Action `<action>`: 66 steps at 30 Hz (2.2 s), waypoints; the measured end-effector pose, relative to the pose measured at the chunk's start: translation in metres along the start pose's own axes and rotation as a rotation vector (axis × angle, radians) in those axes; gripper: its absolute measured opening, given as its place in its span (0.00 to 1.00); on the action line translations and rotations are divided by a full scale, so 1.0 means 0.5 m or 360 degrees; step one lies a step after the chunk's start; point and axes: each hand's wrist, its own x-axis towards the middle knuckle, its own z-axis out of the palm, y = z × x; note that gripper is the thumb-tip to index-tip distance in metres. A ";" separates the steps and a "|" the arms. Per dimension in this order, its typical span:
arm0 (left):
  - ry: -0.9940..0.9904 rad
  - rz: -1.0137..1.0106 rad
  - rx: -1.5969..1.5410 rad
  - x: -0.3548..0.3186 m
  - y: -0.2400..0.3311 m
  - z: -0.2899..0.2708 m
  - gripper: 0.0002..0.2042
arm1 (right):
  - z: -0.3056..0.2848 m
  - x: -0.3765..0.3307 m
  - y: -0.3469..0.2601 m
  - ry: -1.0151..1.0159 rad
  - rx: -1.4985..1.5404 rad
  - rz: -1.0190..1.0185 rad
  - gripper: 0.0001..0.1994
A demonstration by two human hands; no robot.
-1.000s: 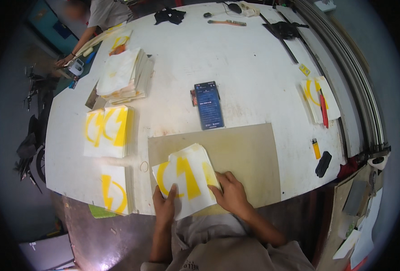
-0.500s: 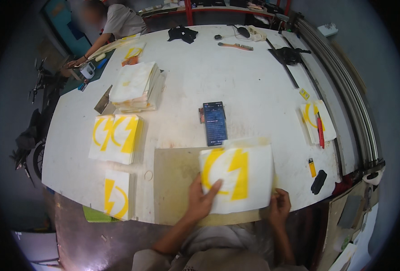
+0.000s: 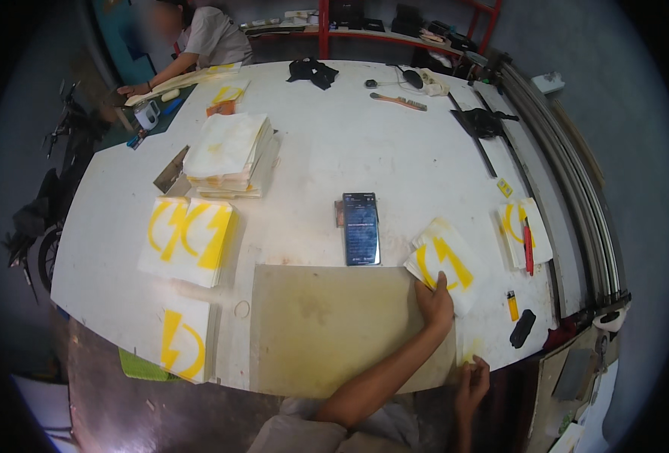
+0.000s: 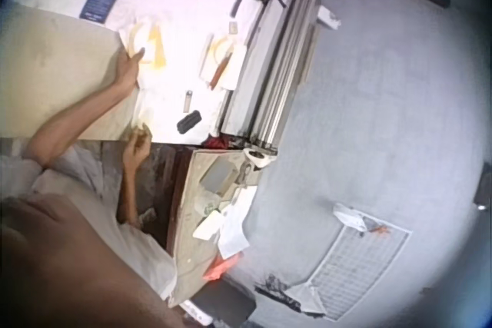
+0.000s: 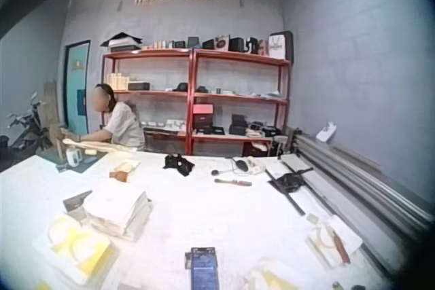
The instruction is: The person repeatedly peels yellow stickers from white backing sheets and places them into a stack. The person handles the sheets one at a time, peels the sticker, and sets it aside.
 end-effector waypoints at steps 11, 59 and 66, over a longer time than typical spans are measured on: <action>-0.0849 -0.0157 0.0985 -0.019 0.141 -0.145 0.29 | 0.044 0.169 -0.045 0.0000 -0.1302 -0.0836 0.25; -0.0697 -0.0117 0.0602 0.008 0.310 -0.485 0.17 | 0.129 0.122 -0.096 -0.0836 0.0693 0.0269 0.04; -0.1096 -0.0066 0.0702 0.026 0.300 -0.499 0.11 | 0.161 0.119 -0.082 -0.1460 0.1235 0.0865 0.20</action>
